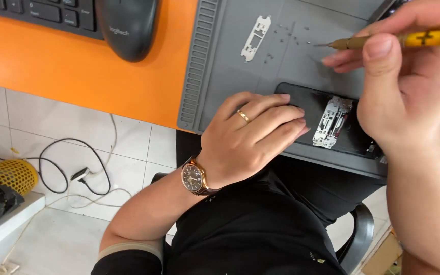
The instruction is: The person uses a screwdriver to remove screws from a disassembled smartphone placed on a grey anti-static mat. They carefully unscrew components, place the screws on the mat, and manipulate small internal parts of the device.
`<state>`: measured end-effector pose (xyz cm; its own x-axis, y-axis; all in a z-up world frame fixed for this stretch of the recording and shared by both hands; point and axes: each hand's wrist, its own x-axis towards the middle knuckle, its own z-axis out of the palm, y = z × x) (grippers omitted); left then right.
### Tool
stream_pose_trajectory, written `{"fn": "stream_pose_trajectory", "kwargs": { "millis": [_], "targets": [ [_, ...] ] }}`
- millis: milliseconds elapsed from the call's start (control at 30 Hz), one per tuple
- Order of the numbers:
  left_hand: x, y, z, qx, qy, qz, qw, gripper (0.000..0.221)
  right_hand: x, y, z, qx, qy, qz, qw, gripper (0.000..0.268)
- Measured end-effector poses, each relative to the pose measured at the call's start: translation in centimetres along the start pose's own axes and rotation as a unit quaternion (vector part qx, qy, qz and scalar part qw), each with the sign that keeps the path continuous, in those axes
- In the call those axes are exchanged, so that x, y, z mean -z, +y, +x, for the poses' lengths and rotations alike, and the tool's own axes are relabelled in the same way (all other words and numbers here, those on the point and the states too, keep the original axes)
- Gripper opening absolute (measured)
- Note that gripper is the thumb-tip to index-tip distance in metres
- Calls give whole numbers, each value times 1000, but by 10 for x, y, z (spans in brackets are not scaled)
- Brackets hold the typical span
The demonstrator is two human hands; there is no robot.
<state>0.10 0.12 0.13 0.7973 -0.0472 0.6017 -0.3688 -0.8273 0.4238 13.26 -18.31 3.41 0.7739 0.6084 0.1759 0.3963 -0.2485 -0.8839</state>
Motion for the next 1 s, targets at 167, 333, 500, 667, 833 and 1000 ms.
{"fn": "stream_pose_trajectory", "kwargs": {
  "millis": [167,333,500,667,833,1000],
  "targets": [
    [1,-1,0,-8,6,-10,1000,10,-10,0,5,14,2,7,1000,33],
    [1,-1,0,-3,2,-8,1000,12,-10,0,6,5,-10,-7,1000,24],
    [1,0,1,-2,5,0,1000,12,-9,3,6,11,-7,-4,1000,23],
    [4,3,6,-9,-9,-19,1000,12,-8,4,10,38,9,-9,999,19],
    [3,3,8,-4,-27,6,1000,11,-9,-6,19,-58,20,-18,998,16],
    [3,3,10,-9,-30,6,999,10,-6,-9,16,-59,15,-41,997,13]
  ]
}}
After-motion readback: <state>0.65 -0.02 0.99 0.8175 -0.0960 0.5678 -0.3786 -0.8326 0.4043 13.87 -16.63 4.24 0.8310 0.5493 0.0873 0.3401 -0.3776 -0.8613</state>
